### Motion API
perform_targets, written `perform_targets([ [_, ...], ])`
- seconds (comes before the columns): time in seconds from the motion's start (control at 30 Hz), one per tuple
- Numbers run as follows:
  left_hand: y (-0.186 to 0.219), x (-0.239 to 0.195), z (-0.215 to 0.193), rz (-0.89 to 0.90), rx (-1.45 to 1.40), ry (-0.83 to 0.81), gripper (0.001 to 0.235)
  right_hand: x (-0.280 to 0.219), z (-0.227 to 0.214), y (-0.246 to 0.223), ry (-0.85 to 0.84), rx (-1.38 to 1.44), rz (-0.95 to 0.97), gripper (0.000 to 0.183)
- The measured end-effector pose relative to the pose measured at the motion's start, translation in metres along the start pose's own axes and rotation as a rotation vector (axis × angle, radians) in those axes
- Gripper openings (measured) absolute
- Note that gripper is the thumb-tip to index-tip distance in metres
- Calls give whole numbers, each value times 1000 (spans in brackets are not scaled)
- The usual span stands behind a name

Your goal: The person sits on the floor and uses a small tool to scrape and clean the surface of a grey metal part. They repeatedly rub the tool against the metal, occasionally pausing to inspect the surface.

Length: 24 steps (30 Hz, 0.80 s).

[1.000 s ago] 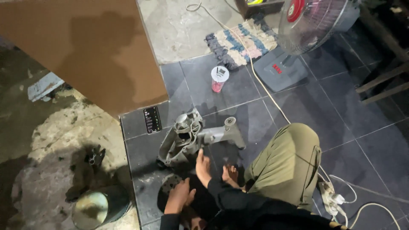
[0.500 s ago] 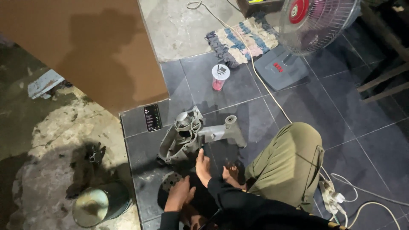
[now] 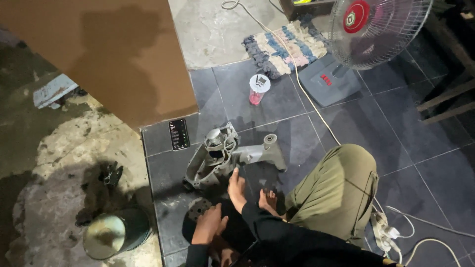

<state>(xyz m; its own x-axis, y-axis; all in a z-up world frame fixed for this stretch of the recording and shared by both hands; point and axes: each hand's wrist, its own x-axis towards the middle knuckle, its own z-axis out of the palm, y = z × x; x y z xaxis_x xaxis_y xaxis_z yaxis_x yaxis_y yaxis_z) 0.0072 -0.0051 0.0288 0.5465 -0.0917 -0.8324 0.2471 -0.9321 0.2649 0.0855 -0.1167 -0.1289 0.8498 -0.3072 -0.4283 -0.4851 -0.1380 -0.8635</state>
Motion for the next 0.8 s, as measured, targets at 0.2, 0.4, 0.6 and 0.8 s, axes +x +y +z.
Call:
perform_targets([
  [0.2, -17, 33, 28, 103, -16, 173, 61, 5, 0, 9, -4, -187, 42, 76],
  [0.4, 12, -40, -18, 315, -260, 471, 35, 11, -7, -28, 37, 51, -8, 69],
  [0.6, 68, -172, -103, 753, -828, 1309, 11, -5, -12, -62, -59, 120, 119, 75],
  [0.8, 114, -157, -81, 1170, -737, 903, 15, 5, -8, -50, -88, -80, -60, 73],
])
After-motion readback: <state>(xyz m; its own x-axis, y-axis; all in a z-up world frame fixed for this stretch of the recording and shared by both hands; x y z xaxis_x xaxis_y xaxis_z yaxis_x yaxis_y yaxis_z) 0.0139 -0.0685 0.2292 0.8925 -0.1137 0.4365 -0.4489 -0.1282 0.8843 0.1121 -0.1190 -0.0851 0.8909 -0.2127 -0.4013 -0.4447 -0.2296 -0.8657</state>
